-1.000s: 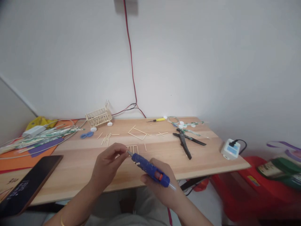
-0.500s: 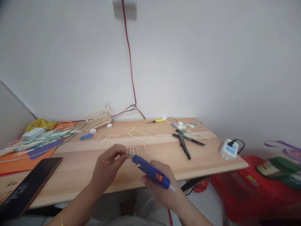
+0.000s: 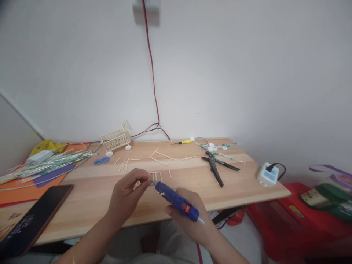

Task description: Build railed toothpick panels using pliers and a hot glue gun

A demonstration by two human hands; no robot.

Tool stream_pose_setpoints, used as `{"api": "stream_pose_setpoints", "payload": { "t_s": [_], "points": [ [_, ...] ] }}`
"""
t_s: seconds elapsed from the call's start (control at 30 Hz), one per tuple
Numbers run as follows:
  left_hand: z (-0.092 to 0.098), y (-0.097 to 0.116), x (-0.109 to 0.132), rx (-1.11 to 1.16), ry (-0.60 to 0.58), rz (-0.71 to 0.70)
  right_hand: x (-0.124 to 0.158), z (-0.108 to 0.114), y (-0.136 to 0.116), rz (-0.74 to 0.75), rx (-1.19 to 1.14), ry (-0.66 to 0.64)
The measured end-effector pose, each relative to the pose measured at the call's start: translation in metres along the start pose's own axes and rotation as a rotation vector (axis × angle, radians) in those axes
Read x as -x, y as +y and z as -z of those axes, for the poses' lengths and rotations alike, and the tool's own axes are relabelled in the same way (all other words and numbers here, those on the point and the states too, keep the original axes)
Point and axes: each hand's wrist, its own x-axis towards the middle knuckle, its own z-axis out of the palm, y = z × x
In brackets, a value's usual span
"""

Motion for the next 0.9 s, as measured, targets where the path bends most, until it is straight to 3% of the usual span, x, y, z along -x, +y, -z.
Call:
{"api": "stream_pose_setpoints", "payload": {
  "t_s": [0.13,0.27,0.53,0.67,0.9],
  "points": [
    [0.002,0.002,-0.003,-0.011,0.027,-0.028,0.000,0.002,-0.004,-0.008,0.008,-0.019],
    [0.005,0.002,-0.006,0.053,0.052,0.069,0.000,0.002,-0.003,0.006,0.010,-0.014],
    [0.005,-0.002,-0.010,0.762,0.066,0.528,0.000,0.003,0.000,0.168,-0.151,0.024],
    [0.006,0.003,-0.013,0.974,0.031,0.658,0.001,0.002,-0.002,0.240,-0.110,0.050],
    [0.004,0.010,-0.014,1.164,0.007,0.754,0.000,-0.002,-0.005,0.190,0.003,0.081]
  ]
}}
